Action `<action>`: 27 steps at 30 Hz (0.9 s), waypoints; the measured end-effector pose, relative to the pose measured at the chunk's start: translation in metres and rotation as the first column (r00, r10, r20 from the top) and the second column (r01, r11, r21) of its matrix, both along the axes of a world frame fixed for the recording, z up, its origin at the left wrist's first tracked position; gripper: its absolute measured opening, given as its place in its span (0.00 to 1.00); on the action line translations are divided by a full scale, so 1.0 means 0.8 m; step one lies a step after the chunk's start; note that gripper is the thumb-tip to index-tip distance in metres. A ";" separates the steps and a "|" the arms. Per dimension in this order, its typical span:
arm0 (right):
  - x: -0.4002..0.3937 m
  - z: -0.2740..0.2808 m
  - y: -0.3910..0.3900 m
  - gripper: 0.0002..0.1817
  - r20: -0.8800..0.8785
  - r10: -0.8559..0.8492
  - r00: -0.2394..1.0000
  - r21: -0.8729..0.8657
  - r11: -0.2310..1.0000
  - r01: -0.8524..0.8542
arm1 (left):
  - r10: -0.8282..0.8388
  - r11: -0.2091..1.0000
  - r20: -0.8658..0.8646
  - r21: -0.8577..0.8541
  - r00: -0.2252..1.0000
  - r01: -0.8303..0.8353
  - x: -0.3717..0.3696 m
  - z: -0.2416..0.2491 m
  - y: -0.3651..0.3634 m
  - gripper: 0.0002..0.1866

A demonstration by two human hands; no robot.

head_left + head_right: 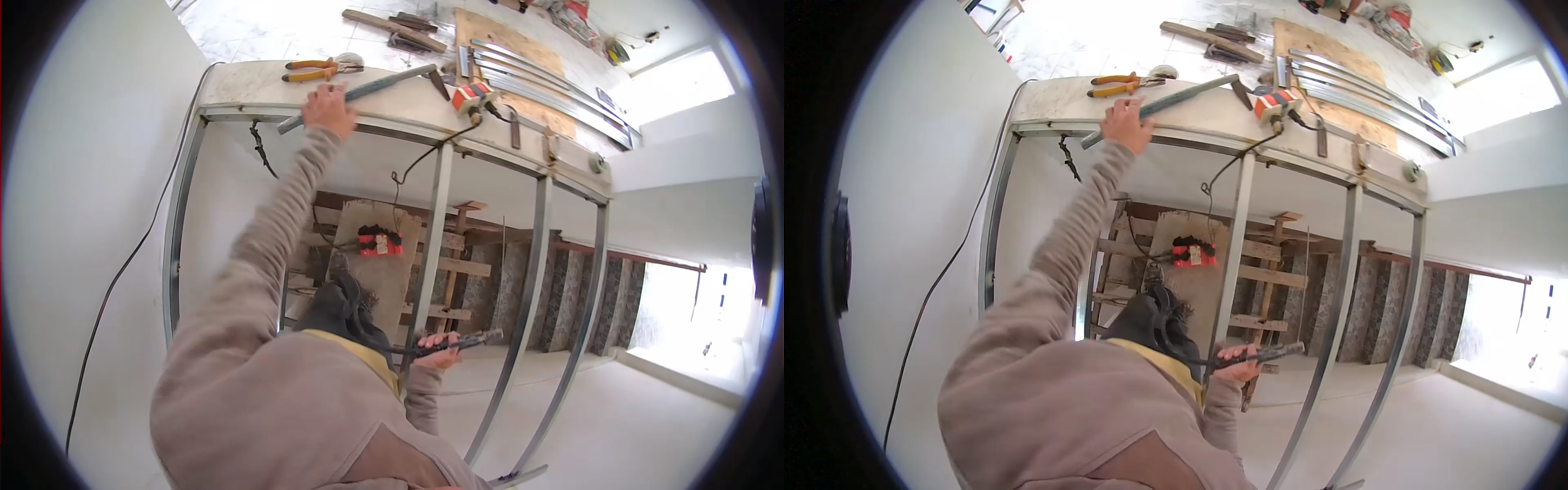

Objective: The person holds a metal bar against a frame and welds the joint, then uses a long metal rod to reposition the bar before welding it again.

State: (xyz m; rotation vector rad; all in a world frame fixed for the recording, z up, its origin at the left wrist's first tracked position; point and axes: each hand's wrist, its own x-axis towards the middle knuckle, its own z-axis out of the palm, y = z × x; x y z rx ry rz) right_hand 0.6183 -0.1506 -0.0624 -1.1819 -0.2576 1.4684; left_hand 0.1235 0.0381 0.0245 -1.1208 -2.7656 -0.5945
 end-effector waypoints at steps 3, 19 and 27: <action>-0.026 0.042 0.008 0.09 0.099 0.032 0.995 0.144 0.989 -0.046 | -0.068 0.940 0.078 -0.329 0.995 0.090 -0.047 -0.004 0.000 0.27; -0.131 0.122 0.025 0.06 0.200 0.240 0.950 0.223 0.933 -0.283 | -0.208 0.967 0.310 -0.077 0.928 0.243 -0.091 -0.069 -0.038 0.18; -0.170 0.168 0.042 0.11 0.414 0.475 0.777 0.387 0.680 -0.622 | -0.298 0.907 0.799 0.408 0.523 -0.107 0.017 -0.077 -0.249 0.18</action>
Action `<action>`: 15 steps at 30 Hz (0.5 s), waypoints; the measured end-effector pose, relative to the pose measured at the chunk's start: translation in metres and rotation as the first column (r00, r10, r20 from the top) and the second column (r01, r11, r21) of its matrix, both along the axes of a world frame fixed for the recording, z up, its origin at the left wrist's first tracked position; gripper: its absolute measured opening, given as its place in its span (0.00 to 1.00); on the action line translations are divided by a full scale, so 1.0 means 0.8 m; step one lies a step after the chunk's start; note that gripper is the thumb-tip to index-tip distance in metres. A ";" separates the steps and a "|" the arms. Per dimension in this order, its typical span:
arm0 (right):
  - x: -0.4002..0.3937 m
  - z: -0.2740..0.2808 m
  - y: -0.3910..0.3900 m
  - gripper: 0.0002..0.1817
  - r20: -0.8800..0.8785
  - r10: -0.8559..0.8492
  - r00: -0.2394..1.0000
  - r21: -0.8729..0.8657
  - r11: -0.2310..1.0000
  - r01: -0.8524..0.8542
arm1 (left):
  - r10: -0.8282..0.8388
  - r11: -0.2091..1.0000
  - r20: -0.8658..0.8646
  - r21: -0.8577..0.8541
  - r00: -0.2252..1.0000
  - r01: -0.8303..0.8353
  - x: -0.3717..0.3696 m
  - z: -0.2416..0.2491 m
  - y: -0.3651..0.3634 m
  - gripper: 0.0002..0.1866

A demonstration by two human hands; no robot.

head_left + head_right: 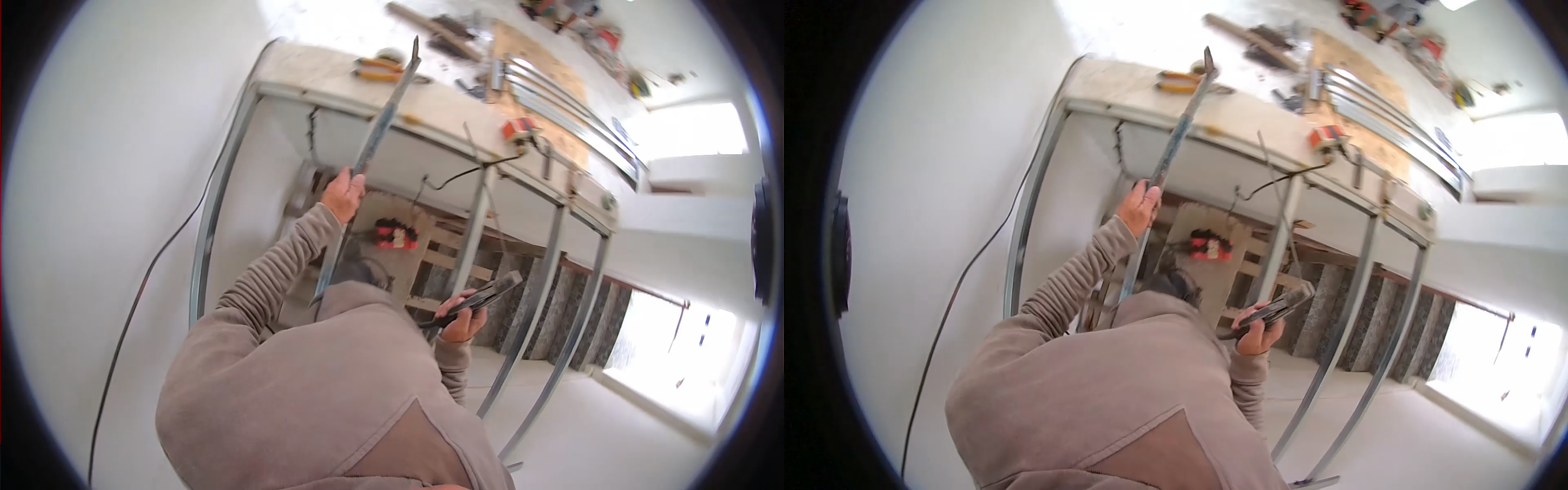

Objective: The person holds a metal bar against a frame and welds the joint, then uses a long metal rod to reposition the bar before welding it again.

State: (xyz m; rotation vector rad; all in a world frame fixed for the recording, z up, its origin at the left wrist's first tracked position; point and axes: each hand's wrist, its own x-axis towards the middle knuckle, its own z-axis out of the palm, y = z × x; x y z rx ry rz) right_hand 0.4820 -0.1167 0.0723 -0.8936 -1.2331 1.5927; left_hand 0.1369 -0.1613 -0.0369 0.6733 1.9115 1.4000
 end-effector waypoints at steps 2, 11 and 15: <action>-0.025 0.024 0.003 0.13 0.069 0.106 0.992 0.032 0.994 -0.108 | 0.093 0.996 0.099 0.006 0.991 -0.094 0.023 0.017 -0.054 0.17; -0.121 0.049 0.032 0.15 0.373 0.434 0.820 -0.024 0.888 -0.460 | 0.304 0.923 -0.005 -0.247 0.953 -0.296 0.012 -0.053 -0.188 0.21; -0.150 0.055 0.030 0.14 0.422 0.480 0.769 -0.023 0.853 -0.521 | 0.374 0.899 -0.133 -0.191 0.918 -0.394 -0.010 -0.063 -0.198 0.18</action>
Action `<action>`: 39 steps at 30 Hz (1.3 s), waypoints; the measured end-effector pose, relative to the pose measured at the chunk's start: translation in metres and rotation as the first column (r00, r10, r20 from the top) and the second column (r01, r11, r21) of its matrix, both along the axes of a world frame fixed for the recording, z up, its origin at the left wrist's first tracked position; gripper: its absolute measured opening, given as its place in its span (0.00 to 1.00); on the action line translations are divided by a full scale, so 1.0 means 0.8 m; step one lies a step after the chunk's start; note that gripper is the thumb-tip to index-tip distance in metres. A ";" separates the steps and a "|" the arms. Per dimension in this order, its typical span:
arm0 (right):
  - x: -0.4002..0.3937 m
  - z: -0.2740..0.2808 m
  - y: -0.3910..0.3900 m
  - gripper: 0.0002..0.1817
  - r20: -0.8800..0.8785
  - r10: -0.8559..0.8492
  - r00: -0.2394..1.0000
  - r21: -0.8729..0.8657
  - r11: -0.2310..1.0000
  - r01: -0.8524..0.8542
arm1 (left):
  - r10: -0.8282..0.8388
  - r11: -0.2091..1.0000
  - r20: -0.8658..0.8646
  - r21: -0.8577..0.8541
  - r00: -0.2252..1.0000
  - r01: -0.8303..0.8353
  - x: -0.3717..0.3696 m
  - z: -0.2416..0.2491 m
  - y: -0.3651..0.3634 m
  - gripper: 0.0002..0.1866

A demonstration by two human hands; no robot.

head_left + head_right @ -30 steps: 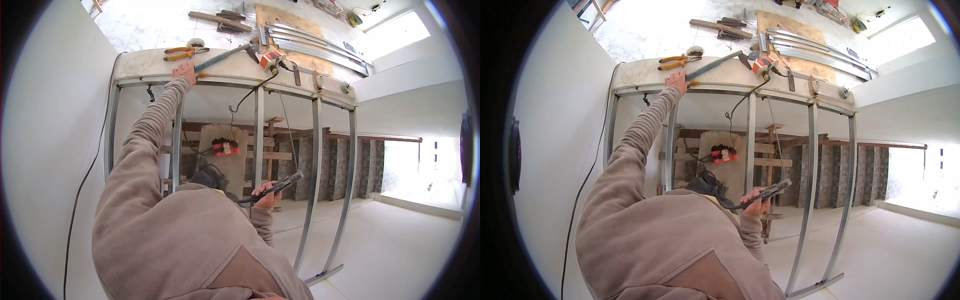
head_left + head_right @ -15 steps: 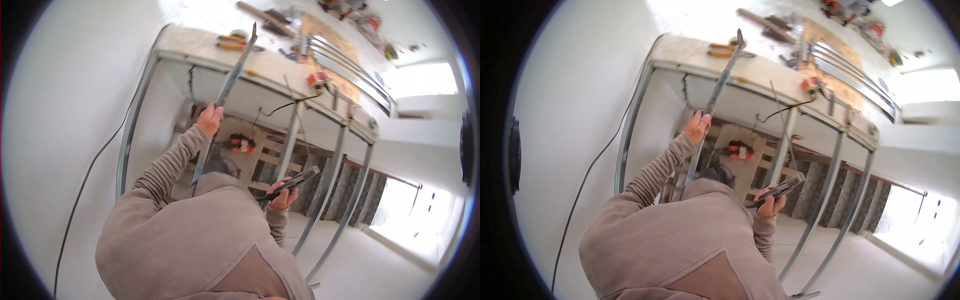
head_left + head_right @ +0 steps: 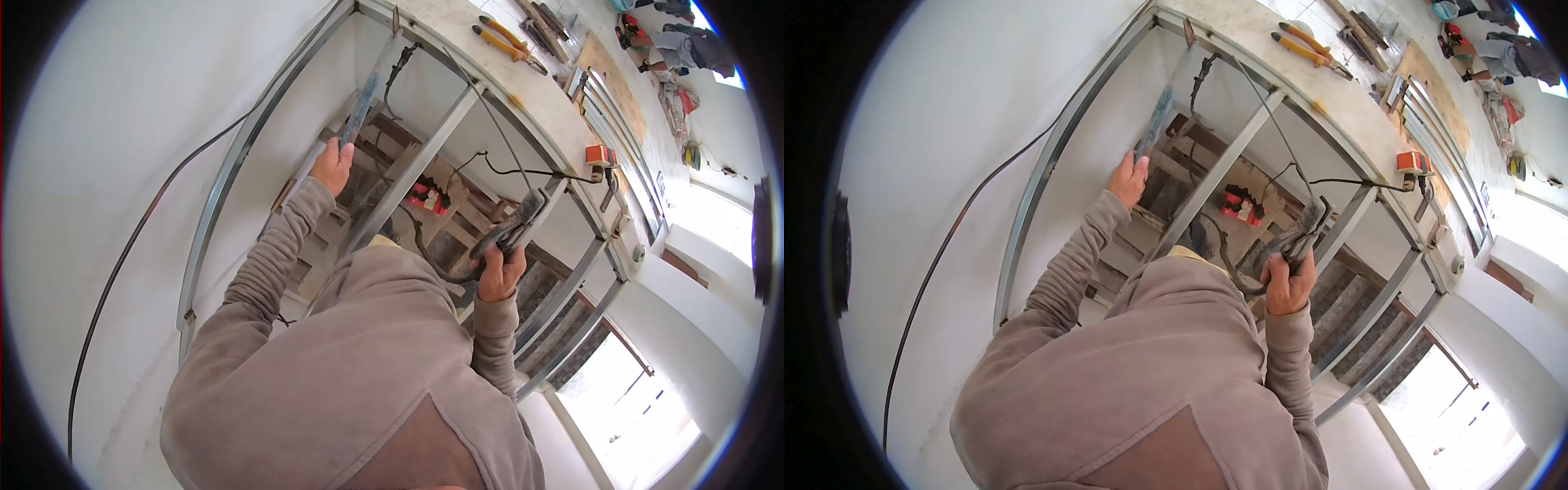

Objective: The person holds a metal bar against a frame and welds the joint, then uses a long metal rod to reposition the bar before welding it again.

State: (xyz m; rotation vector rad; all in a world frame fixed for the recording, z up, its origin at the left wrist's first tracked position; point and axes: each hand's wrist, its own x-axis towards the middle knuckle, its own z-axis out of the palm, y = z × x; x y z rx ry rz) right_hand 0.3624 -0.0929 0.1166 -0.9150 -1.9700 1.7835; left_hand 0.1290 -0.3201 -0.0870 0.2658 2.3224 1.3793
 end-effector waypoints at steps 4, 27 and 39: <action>-0.020 -0.003 -0.006 0.07 0.025 0.007 1.000 -0.031 0.999 -0.006 | -0.045 0.994 0.032 -0.099 0.998 0.048 -0.010 -0.015 -0.007 0.24; -0.085 -0.042 0.013 0.11 0.211 0.104 0.972 0.123 0.983 -0.133 | -0.102 0.989 -0.072 -0.115 0.992 0.093 -0.014 -0.026 0.012 0.22; -0.119 -0.037 -0.012 0.14 0.257 0.173 0.951 0.415 0.869 -0.270 | -0.147 0.972 0.014 -0.182 0.989 0.147 0.002 -0.003 0.034 0.27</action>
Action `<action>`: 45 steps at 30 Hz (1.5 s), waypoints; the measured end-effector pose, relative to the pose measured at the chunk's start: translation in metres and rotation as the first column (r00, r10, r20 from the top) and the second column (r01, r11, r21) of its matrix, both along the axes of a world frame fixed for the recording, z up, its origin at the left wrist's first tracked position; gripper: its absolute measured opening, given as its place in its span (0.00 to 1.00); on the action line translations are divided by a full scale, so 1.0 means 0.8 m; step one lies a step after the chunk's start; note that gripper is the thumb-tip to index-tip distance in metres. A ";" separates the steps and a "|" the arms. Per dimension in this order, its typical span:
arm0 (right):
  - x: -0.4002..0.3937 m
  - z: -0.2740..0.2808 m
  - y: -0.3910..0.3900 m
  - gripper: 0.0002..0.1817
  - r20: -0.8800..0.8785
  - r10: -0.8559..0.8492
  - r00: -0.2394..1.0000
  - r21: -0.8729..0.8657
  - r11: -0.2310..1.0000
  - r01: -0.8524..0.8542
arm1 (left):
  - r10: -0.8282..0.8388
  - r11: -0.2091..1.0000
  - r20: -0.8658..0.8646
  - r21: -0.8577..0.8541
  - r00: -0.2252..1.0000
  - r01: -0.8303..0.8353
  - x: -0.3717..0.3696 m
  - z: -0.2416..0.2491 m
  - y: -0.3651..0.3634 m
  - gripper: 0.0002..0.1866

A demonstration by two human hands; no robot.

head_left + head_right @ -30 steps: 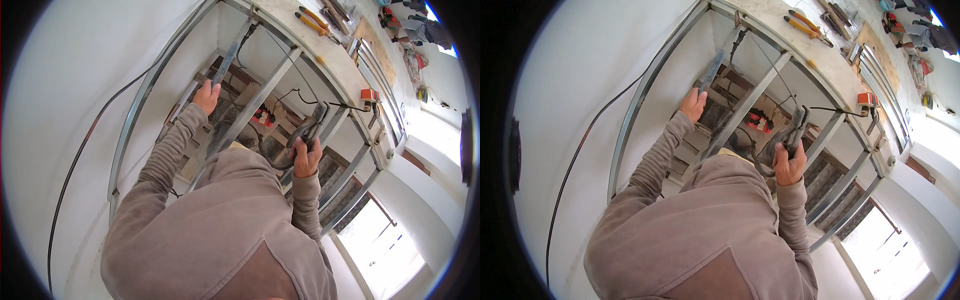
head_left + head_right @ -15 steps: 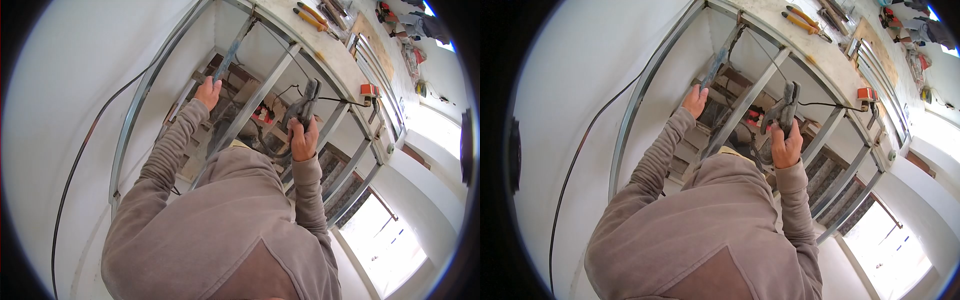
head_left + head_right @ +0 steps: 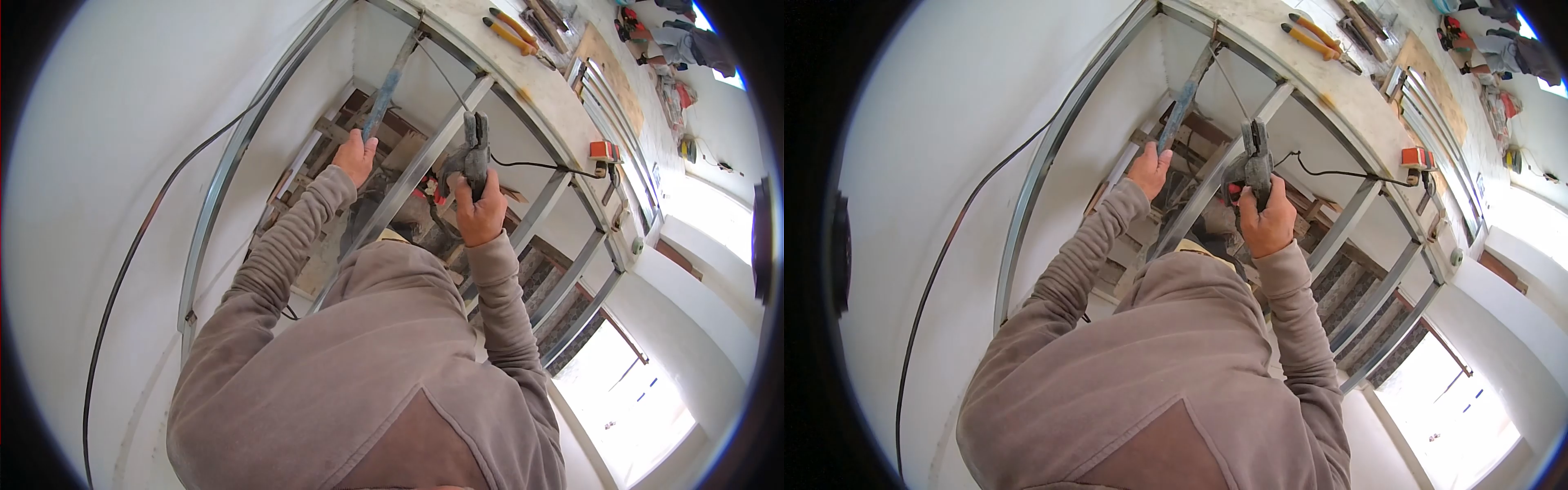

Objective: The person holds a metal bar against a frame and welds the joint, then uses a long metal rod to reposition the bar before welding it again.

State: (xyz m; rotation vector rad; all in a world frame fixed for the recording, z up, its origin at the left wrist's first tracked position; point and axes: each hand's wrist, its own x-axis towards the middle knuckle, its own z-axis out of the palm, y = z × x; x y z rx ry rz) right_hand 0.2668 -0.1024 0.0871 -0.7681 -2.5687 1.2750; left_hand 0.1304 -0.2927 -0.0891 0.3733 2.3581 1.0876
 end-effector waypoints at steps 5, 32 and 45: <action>-0.004 -0.006 0.000 0.13 0.007 0.002 1.000 0.055 0.998 -0.002 | 0.025 1.000 0.022 -0.011 0.999 -0.024 0.008 0.009 0.010 0.27; -0.020 -0.030 0.014 0.12 -0.011 -0.285 0.959 -0.438 0.863 0.252 | 0.028 0.999 -0.045 -0.023 0.999 -0.030 0.009 0.001 0.012 0.23; -0.023 -0.022 0.017 0.10 -0.004 -0.318 0.948 -0.615 0.748 0.248 | 0.027 0.999 -0.051 -0.029 0.998 -0.028 0.015 -0.003 0.016 0.24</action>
